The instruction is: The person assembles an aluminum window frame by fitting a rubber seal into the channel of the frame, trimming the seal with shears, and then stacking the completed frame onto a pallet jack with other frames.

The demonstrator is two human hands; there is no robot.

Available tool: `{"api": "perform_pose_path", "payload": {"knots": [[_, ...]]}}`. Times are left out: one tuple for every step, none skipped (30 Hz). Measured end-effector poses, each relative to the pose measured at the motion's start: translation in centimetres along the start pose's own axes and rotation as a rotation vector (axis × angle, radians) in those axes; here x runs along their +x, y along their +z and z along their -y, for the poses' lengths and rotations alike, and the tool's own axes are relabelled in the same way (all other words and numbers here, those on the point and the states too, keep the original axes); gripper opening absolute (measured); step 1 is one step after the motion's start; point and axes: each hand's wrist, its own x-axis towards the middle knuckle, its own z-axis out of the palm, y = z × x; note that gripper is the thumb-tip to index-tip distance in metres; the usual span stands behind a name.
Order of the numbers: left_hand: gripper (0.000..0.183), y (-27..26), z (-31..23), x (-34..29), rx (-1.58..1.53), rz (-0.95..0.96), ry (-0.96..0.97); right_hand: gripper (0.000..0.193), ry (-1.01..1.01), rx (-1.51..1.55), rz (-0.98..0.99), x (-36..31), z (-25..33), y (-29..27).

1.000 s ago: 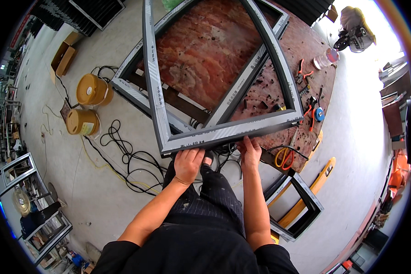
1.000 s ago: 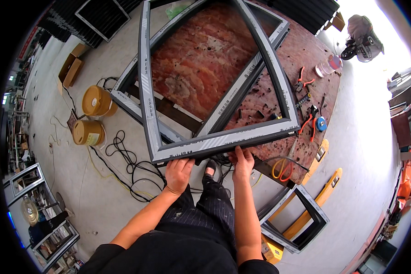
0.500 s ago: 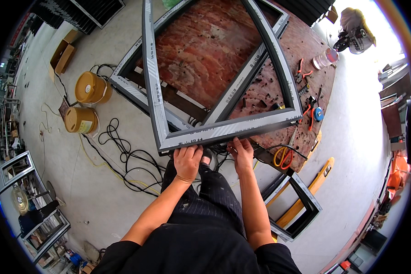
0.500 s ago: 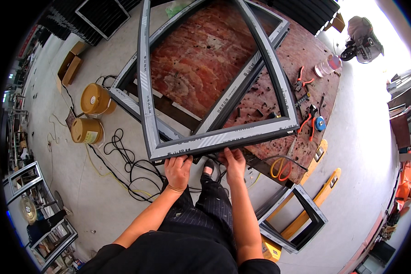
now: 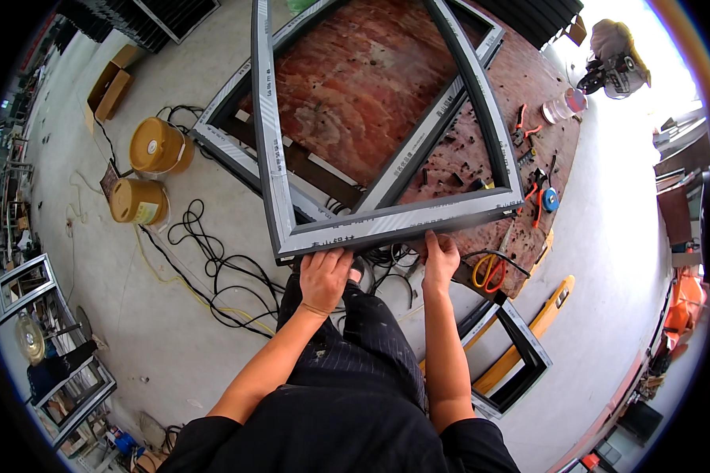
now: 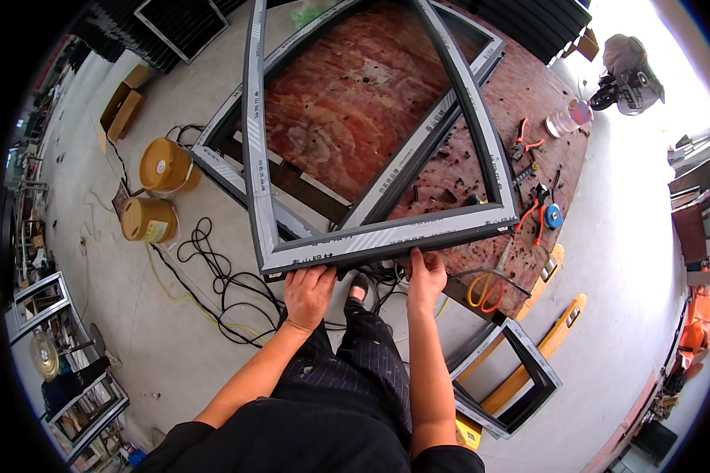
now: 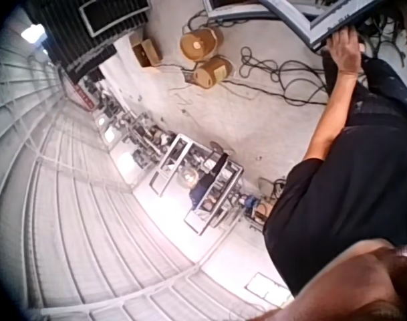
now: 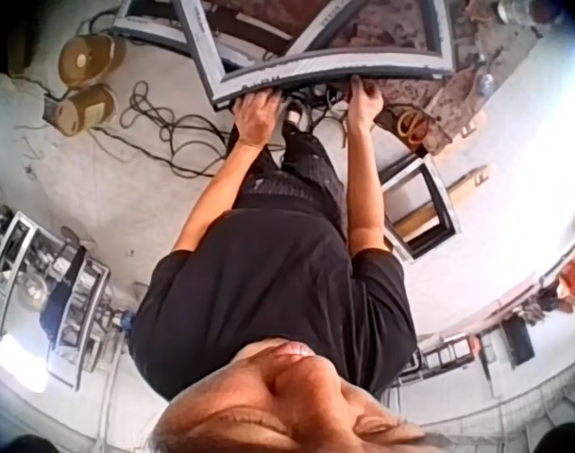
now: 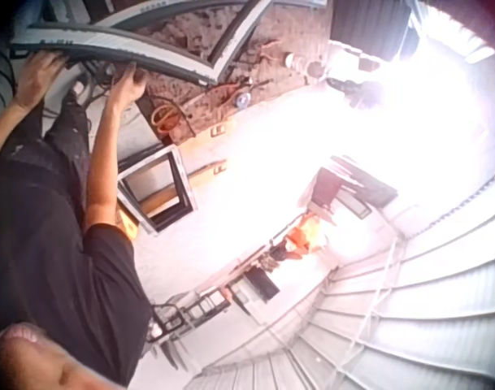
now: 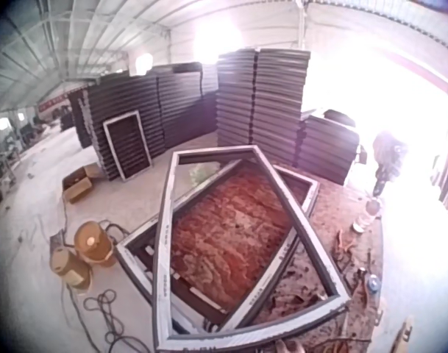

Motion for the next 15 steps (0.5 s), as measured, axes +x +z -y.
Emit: {"api": "perform_pose_path", "payload": {"knots": [[0.021,0.1,0.0,-0.1,0.005,-0.008,0.004,0.022,-0.025,-0.035,-0.034,0.1,0.1,0.0],[0.021,0.1,0.0,0.0,0.012,-0.016,0.009,0.02,-0.026,-0.028,-0.045,0.1,0.2,0.1],[0.021,0.1,0.0,0.0,0.013,-0.022,0.01,0.02,-0.019,-0.012,-0.06,0.1,0.3,0.2],[0.02,0.0,-0.1,0.2,0.013,-0.027,0.012,0.02,-0.011,0.003,-0.076,0.2,0.4,0.3],[0.02,0.0,-0.1,0.1,0.013,-0.029,0.013,0.02,-0.001,0.017,-0.092,0.2,0.4,0.3],[0.019,0.1,-0.1,0.1,0.017,-0.032,0.009,0.019,0.01,0.016,-0.096,0.3,0.4,0.3],[0.019,0.2,0.1,0.0,0.02,-0.035,0.004,0.019,0.021,0.015,-0.099,0.3,0.5,0.3],[0.018,0.2,0.1,0.0,0.023,-0.039,-0.002,0.018,0.031,0.013,-0.101,0.5,0.5,0.2],[0.018,0.2,0.1,0.0,0.02,-0.04,-0.002,0.018,0.035,0.014,-0.092,0.6,0.5,0.0],[0.017,0.2,0.0,0.0,0.017,-0.04,-0.003,0.017,0.038,0.015,-0.084,0.7,0.4,-0.2],[0.017,0.2,0.1,0.1,0.017,-0.041,-0.002,0.016,0.043,0.019,-0.074,0.8,0.3,-0.2],[0.016,0.1,0.1,0.1,0.026,-0.033,0.005,0.016,0.07,0.043,-0.071,0.9,0.4,-0.3],[0.016,0.1,0.1,0.2,0.036,-0.025,0.011,0.015,0.097,0.066,-0.067,1.0,0.5,-0.5],[0.016,0.1,0.2,0.2,0.045,-0.017,0.018,0.015,0.124,0.091,-0.064,1.0,0.6,-0.6],[0.015,0.1,0.3,0.2,0.049,-0.015,0.018,0.014,0.104,0.099,-0.089,1.1,0.6,-0.5]]}}
